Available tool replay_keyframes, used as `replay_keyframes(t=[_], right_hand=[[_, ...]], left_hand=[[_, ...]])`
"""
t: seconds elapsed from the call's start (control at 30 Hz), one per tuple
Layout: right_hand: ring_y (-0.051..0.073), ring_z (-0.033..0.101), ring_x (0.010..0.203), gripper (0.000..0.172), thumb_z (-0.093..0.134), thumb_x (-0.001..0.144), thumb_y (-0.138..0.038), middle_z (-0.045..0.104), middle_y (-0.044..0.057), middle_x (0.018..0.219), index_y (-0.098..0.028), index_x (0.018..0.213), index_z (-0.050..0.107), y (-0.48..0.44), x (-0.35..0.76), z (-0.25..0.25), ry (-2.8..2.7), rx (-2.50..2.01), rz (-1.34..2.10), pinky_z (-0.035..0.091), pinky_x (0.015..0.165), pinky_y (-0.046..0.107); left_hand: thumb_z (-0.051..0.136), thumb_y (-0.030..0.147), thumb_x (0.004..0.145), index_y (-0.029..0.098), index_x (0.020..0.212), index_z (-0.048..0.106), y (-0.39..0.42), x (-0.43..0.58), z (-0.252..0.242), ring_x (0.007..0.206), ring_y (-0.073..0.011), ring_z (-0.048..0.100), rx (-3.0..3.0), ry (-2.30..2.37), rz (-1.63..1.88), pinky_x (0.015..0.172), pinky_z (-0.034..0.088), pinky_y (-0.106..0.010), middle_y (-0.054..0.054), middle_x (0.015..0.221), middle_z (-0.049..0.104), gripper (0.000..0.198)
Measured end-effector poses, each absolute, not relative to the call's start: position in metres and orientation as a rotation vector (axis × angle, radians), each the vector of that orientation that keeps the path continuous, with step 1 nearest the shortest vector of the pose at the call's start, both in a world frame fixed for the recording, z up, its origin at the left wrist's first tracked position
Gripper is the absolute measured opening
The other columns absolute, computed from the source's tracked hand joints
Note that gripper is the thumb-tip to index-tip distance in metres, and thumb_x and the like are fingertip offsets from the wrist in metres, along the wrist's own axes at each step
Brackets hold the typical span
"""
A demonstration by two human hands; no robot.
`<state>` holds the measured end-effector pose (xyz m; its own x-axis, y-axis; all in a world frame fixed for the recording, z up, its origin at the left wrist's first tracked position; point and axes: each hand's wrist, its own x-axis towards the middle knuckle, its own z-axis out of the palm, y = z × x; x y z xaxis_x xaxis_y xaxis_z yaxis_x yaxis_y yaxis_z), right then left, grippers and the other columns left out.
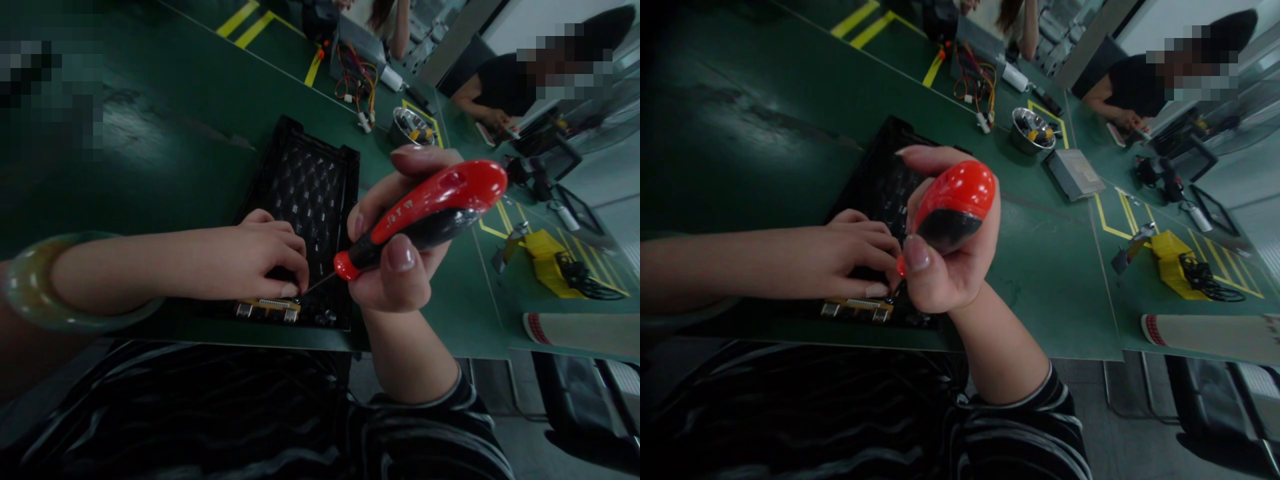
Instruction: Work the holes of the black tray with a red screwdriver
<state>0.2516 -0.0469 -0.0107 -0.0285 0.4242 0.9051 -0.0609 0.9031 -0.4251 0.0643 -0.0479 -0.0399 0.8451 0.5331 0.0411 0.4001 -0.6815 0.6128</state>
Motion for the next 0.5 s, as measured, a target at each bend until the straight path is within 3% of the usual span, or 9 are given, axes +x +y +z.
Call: replay_keyframes(t=[0.17, 0.33, 0.5], right_hand=[[0.011, 0.058, 0.067, 0.035, 0.044, 0.101, -0.052, 0.057, 0.002, 0.116, -0.032, 0.126, 0.057, -0.042, 0.255, -0.014, -1.587, -0.353, 0.392, 0.066, 0.087, 0.049], [0.018, 0.067, 0.081, 0.036, 0.040, 0.100, -0.056, 0.060, 0.003, 0.112, -0.032, 0.125, 0.053, -0.053, 0.259, -0.012, -1.660, -0.502, 0.402, 0.065, 0.093, 0.052], [0.015, 0.062, 0.071, 0.031, 0.046, 0.100, -0.050, 0.062, 0.001, 0.109, -0.030, 0.121, 0.057, -0.060, 0.252, -0.010, -1.548, -0.544, 0.505, 0.065, 0.090, 0.048]], left_hand=[[0.073, 0.043, 0.094, 0.037, 0.100, 0.083, -0.047, 0.063, -0.037, 0.108, -0.0245, 0.064, 2.407, 0.663, 0.258, 0.101, 0.031, -0.040, 0.004, 0.109, 0.079, 0.014], [0.075, 0.044, 0.094, 0.036, 0.098, 0.084, -0.047, 0.064, -0.039, 0.111, -0.0255, 0.064, 2.408, 0.670, 0.263, 0.104, 0.031, -0.040, 0.003, 0.110, 0.079, 0.013], [0.075, 0.046, 0.095, 0.037, 0.099, 0.084, -0.045, 0.063, -0.042, 0.110, -0.0252, 0.065, 2.428, 0.649, 0.248, 0.105, 0.033, -0.040, 0.003, 0.110, 0.080, 0.014]])
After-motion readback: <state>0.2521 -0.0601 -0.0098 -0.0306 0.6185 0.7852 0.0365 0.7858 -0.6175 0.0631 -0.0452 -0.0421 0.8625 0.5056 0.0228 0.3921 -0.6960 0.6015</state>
